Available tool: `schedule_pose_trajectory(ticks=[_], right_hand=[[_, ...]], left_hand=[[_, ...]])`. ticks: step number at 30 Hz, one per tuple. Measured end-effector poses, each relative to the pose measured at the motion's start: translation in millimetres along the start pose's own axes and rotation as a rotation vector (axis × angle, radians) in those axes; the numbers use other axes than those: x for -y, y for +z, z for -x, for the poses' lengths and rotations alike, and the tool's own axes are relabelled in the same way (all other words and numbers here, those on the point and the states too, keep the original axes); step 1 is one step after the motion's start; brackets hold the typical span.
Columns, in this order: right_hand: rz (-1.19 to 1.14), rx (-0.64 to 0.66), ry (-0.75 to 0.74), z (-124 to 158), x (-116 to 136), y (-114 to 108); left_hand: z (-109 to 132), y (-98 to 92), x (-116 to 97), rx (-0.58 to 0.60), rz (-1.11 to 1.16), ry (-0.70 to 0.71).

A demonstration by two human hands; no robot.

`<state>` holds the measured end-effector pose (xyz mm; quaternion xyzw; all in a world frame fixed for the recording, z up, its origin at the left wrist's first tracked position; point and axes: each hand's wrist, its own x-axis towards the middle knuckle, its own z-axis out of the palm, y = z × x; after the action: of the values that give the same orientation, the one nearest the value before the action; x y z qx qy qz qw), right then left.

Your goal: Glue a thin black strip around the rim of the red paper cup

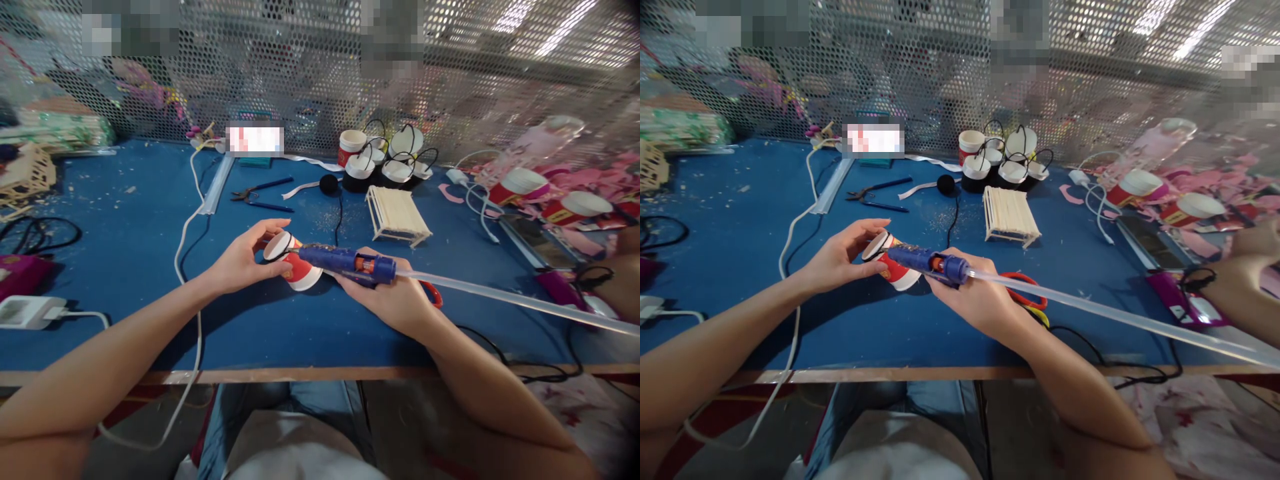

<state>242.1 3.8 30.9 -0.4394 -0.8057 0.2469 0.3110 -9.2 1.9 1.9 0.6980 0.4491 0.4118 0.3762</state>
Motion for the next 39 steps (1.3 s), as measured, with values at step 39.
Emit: schedule_pose_trajectory(ticks=[39], right_hand=[[0.034,-0.032,0.006,0.1,1.5,-3.4]], left_hand=[[-0.3,-2.5,1.4,0.081,0.092,0.052]])
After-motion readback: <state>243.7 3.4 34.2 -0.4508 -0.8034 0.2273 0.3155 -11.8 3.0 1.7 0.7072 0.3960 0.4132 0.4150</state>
